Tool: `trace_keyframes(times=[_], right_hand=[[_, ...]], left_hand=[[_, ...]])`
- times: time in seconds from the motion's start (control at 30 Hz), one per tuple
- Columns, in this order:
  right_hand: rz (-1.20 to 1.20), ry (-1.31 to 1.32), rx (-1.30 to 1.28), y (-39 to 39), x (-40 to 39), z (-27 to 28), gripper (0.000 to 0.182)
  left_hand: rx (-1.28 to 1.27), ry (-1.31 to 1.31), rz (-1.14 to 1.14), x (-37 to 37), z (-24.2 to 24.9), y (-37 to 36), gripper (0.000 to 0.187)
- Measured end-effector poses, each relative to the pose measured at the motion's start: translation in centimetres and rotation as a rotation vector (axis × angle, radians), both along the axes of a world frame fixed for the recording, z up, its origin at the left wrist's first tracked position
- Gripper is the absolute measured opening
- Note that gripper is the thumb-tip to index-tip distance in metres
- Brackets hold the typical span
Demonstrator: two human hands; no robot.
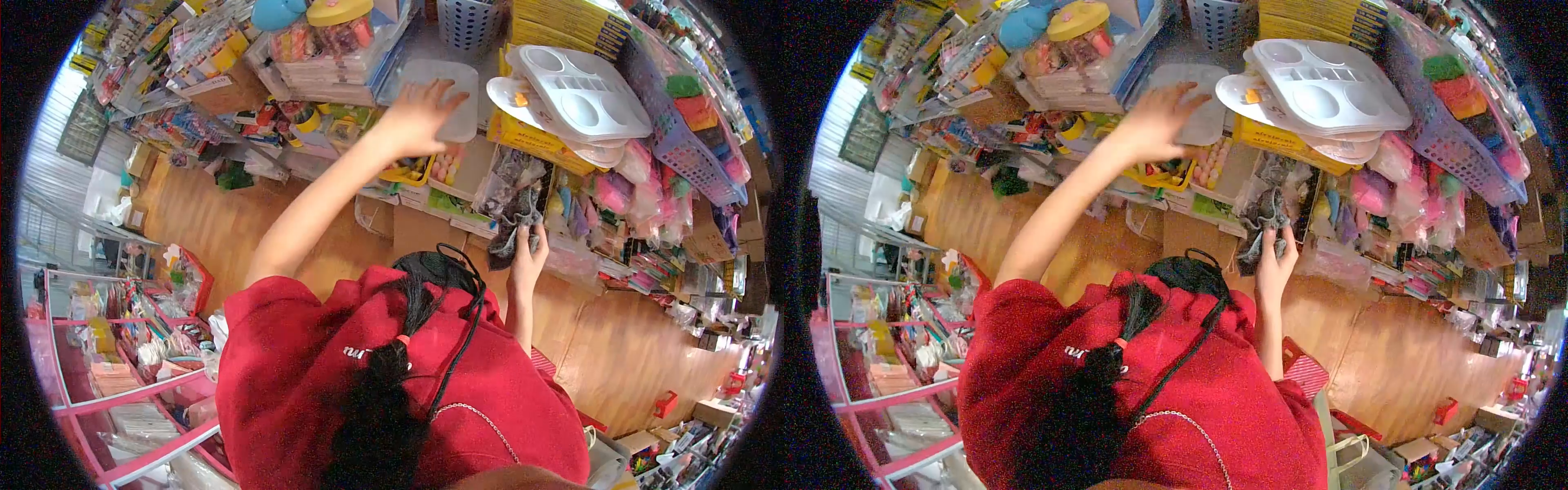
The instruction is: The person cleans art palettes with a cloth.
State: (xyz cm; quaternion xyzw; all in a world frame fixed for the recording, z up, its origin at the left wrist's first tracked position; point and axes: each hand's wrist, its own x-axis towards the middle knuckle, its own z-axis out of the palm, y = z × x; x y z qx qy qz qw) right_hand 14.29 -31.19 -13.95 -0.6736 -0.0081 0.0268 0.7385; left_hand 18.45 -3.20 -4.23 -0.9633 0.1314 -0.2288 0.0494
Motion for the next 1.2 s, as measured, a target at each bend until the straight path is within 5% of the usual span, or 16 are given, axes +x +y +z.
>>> trace_keyframes(times=[0.03, 0.13, 0.27, 0.37, 0.5, 0.63, 0.8, 0.9, 0.93, 1.1, 1.2], right_hand=[[0.019, 0.011, -0.012, 0.2, 0.0, 0.8, 0.04], [0.026, 0.01, 0.005, 0.9, 0.3, 0.1, 0.041], [0.068, 0.021, 0.014, 1.2, 0.3, -0.1, 0.044], [0.053, 0.064, 0.082, 1.8, -0.2, 0.3, 0.047], [0.119, 0.051, 0.108, 2.7, 0.2, -0.8, 0.049], [0.097, -0.074, 0.121, 5.2, -1.0, 2.1, 0.035], [0.286, -0.413, 0.119, 9.2, -3.1, 7.6, 0.028], [0.632, -1.052, -0.147, 14.3, -5.1, 10.2, 0.038], [0.73, -1.185, -0.255, 16.2, -6.2, 11.0, 0.04], [0.644, -1.241, -0.14, 22.3, -7.2, 11.4, 0.03], [0.58, -1.049, 0.054, 25.3, -7.1, 10.8, 0.023]], left_hand=[[0.008, 0.012, 0.021, -0.2, -1.4, -0.2, 0.081], [0.178, 0.056, 0.13, 0.2, -3.4, 0.1, 0.085], [0.189, 0.124, 0.167, 0.5, -3.5, 0.6, 0.071], [-0.485, -0.015, -0.117, -1.6, -2.2, 1.6, 0.054], [-1.386, 0.052, -0.016, -9.0, 0.9, -0.5, 0.039], [-2.125, -0.1, -0.126, -13.4, 1.3, -1.8, 0.056], [-2.17, -0.324, -0.213, -16.3, 1.3, -2.5, 0.065], [-2.231, -0.364, -0.328, -17.3, 0.7, -2.8, 0.07], [-2.033, -0.275, -0.163, -18.0, -1.3, -3.0, 0.066], [-2.106, -0.597, 0.072, -20.0, -2.0, -2.7, 0.063], [-1.933, -0.429, 0.236, -22.0, -1.7, -2.1, 0.068]])
